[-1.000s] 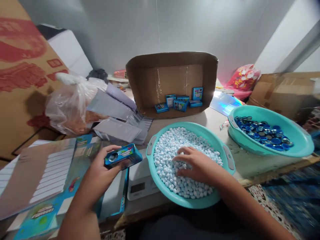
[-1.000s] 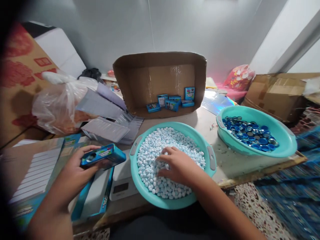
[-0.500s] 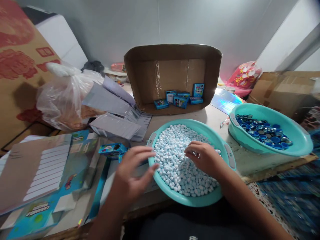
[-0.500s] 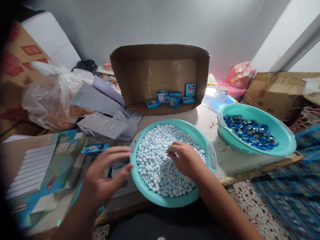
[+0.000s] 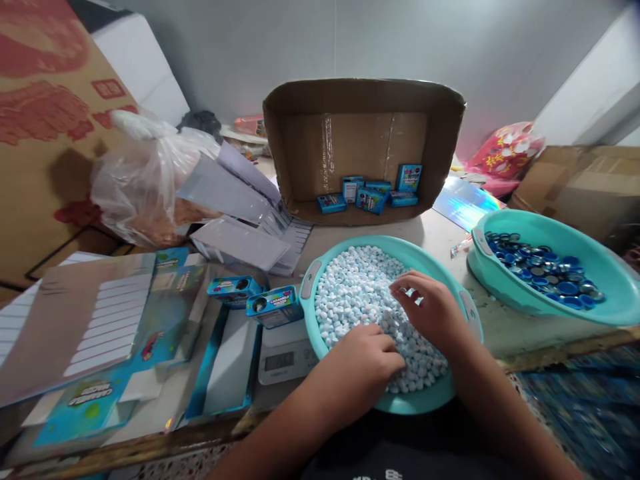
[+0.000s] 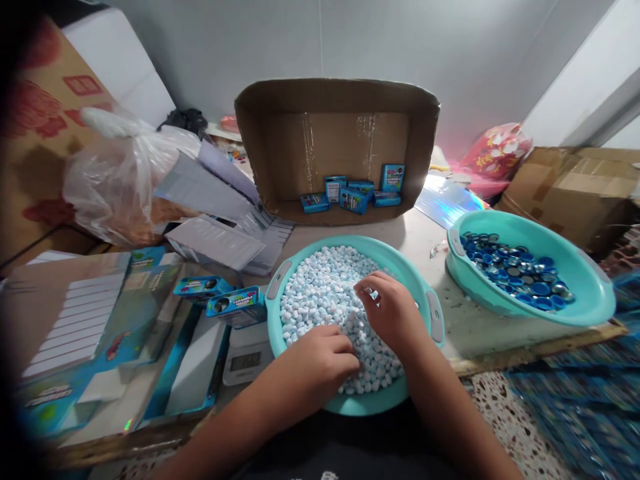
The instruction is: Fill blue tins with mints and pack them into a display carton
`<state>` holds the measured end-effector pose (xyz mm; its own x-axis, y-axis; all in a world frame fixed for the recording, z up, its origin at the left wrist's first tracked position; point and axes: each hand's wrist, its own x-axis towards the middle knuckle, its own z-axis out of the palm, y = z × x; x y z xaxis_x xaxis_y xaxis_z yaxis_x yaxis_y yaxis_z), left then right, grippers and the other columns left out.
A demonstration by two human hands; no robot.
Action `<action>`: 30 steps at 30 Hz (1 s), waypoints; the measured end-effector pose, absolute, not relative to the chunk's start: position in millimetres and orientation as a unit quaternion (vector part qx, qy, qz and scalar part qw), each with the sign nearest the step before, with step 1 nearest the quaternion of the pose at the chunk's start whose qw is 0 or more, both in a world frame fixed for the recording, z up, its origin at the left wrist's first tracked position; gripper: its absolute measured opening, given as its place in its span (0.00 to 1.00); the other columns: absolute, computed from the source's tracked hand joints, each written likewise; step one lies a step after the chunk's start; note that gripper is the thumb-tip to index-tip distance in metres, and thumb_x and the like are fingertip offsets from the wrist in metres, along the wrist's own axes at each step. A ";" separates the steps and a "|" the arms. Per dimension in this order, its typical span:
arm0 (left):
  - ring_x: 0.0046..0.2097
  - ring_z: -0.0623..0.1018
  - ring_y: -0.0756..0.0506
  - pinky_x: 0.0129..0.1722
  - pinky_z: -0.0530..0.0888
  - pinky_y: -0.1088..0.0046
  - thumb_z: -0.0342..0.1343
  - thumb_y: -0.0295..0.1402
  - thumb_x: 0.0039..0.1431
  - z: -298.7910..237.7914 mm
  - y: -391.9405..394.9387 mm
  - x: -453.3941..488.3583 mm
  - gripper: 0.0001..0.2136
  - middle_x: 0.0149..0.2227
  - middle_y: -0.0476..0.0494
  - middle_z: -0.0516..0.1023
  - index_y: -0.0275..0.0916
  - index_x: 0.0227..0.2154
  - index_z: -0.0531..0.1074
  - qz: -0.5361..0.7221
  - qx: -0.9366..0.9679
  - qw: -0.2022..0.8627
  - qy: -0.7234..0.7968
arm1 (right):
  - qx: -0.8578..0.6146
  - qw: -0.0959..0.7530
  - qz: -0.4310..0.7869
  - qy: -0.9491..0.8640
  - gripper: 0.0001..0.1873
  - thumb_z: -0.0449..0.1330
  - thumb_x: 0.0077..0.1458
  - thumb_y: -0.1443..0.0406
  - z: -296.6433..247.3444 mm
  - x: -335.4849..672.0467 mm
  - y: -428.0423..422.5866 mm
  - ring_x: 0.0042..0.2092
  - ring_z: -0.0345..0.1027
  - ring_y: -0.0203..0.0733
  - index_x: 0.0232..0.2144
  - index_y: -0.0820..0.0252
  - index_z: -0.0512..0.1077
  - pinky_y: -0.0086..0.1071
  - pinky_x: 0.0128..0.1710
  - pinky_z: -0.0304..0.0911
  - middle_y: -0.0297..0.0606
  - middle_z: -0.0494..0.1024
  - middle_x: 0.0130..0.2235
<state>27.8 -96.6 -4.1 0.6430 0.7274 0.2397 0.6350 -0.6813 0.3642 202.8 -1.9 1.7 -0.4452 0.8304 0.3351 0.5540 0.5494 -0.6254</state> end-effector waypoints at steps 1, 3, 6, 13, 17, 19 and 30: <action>0.35 0.70 0.47 0.35 0.66 0.67 0.58 0.27 0.60 -6.1 -96.6 28.6 0.04 0.30 0.49 0.75 0.40 0.29 0.72 0.190 0.898 0.118 0.379 | -0.422 0.314 0.219 -0.822 0.06 0.57 0.59 0.68 2.1 202.7 -2.0 0.35 0.71 0.41 0.31 0.57 0.75 0.34 0.34 0.67 0.38 0.78 0.35; 0.35 0.71 0.46 0.35 0.66 0.67 0.57 0.27 0.61 -9.2 -96.9 30.5 0.03 0.31 0.48 0.75 0.39 0.31 0.72 0.196 0.898 0.110 0.378 | -0.424 0.312 0.222 -0.821 0.06 0.57 0.58 0.68 3.3 202.2 -2.7 0.34 0.71 0.40 0.32 0.57 0.75 0.35 0.35 0.67 0.38 0.78 0.35; 0.35 0.72 0.46 0.34 0.65 0.66 0.56 0.28 0.62 -10.8 -97.7 31.6 0.03 0.31 0.48 0.75 0.39 0.31 0.71 0.202 0.896 0.109 0.381 | -0.428 0.316 0.228 -0.815 0.05 0.58 0.58 0.68 5.0 201.2 -4.1 0.34 0.71 0.40 0.32 0.57 0.74 0.35 0.35 0.67 0.37 0.78 0.34; 0.39 0.75 0.46 0.41 0.69 0.66 0.51 0.26 0.64 -11.9 -99.0 29.1 0.06 0.37 0.48 0.80 0.39 0.39 0.73 0.274 0.871 0.157 0.376 | -0.433 0.302 0.244 -0.814 0.05 0.58 0.58 0.68 2.1 201.2 -3.5 0.33 0.70 0.39 0.33 0.58 0.75 0.35 0.35 0.67 0.37 0.78 0.34; 0.40 0.75 0.45 0.42 0.69 0.63 0.53 0.28 0.64 -9.6 -99.6 30.4 0.05 0.35 0.49 0.81 0.41 0.36 0.74 0.292 0.852 0.179 0.396 | -0.437 0.285 0.247 -0.817 0.05 0.58 0.58 0.68 -1.5 202.6 -2.8 0.36 0.72 0.41 0.35 0.58 0.75 0.36 0.37 0.68 0.38 0.78 0.36; 0.43 0.76 0.43 0.46 0.68 0.60 0.54 0.28 0.63 -2.6 -101.0 22.1 0.05 0.40 0.47 0.82 0.42 0.37 0.75 0.331 0.834 0.142 0.419 | -0.438 0.277 0.258 -0.815 0.06 0.58 0.59 0.67 -2.1 202.9 -2.9 0.38 0.72 0.42 0.36 0.58 0.75 0.37 0.38 0.68 0.39 0.77 0.38; 0.38 0.80 0.43 0.40 0.72 0.69 0.51 0.41 0.64 -16.5 -88.5 -109.0 0.15 0.34 0.42 0.82 0.39 0.32 0.78 0.374 0.597 -0.023 0.709 | -0.414 0.272 0.280 -0.822 0.08 0.55 0.65 0.64 2.4 199.4 -5.0 0.42 0.71 0.44 0.36 0.56 0.75 0.38 0.41 0.66 0.39 0.75 0.40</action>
<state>-109.0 -88.5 -16.5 -0.2856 0.8298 0.4795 0.8643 0.0069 0.5029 199.4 -5.0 2.4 -0.5087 0.8336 0.2152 0.5293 0.4999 -0.6855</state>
